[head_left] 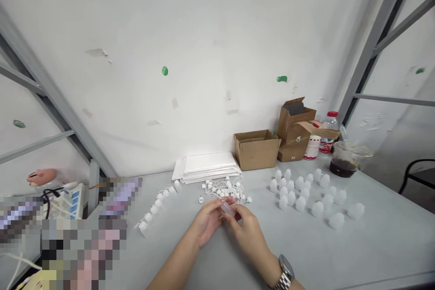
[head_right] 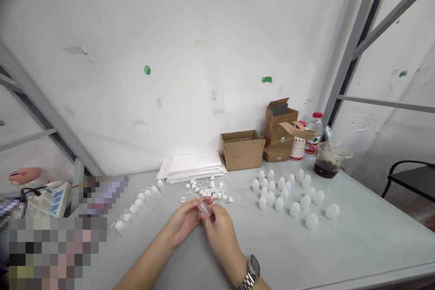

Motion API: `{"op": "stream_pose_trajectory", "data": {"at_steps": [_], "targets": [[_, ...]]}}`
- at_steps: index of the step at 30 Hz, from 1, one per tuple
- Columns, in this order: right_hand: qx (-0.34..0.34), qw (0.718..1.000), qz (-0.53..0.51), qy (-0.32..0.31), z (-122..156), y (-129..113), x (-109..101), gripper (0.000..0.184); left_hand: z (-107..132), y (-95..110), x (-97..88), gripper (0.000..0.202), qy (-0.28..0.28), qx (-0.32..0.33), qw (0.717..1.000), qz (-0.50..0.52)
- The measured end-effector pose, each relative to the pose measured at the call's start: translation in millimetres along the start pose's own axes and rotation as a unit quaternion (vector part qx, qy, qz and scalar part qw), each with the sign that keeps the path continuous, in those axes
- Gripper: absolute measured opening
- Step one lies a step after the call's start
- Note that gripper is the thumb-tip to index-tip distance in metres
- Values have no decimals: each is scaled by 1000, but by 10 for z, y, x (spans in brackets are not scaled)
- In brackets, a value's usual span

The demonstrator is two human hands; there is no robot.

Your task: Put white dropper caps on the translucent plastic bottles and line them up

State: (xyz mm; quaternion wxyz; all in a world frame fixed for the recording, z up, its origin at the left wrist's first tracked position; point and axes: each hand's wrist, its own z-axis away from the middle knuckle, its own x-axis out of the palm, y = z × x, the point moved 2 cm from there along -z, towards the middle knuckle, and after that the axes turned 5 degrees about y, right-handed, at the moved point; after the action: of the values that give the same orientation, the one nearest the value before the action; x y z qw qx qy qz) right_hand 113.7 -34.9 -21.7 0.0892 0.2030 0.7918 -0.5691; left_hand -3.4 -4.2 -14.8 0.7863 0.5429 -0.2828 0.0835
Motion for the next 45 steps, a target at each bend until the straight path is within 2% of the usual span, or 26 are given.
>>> {"op": "stream_pose_trajectory", "data": {"at_steps": [4, 6, 8, 11, 14, 17, 21, 23, 25, 29, 32, 34, 37, 41, 45], "targets": [[-98, 990, 91, 45, 22, 27, 13, 16, 9, 8, 16, 29, 21, 6, 999, -35], [-111, 988, 92, 52, 26, 24, 16, 17, 15, 17, 23, 32, 17, 3, 999, -31], [-83, 994, 59, 40, 22, 14, 19, 16, 14, 29, 18, 33, 21, 9, 1000, -18], [9, 1000, -19, 4, 2, 4, 21, 16, -5, 35, -8, 27, 41, 26, 999, 10], [92, 987, -127, -28, -31, 10, 20, 24, -27, 16, -18, 21, 21, 26, 999, 27], [155, 939, -289, -99, -51, 10, 23, 30, -22, 4, -4, 18, -5, 8, 999, 37], [212, 837, -453, -220, -26, -28, 21, 29, 19, 20, 34, 14, -15, -21, 999, 47], [224, 818, -477, -230, -21, -36, 21, 28, 27, 29, 49, 17, -16, -27, 999, 34], [223, 839, -456, -197, -35, -21, 29, 28, 22, 35, 56, 21, -19, -19, 1000, 10], [192, 917, -328, -124, -59, 27, 65, 33, 1, 26, 51, 25, -17, 5, 999, -28], [126, 975, -175, -56, -35, 40, 54, 25, 3, 10, 58, 23, -5, 24, 999, -42], [71, 995, -75, -8, -10, 32, 27, 18, 11, -1, 70, 22, 10, 36, 998, -44], [52, 998, -37, -6, -5, 26, 9, 19, 17, -8, 79, 28, 34, 43, 998, -27], [96, 979, -162, -81, -56, 18, 34, 28, 13, 3, 66, 36, 34, 24, 999, -5], [102, 956, -251, -117, -88, -15, 47, 35, 12, 20, 54, 37, 27, 20, 999, -24]]}}
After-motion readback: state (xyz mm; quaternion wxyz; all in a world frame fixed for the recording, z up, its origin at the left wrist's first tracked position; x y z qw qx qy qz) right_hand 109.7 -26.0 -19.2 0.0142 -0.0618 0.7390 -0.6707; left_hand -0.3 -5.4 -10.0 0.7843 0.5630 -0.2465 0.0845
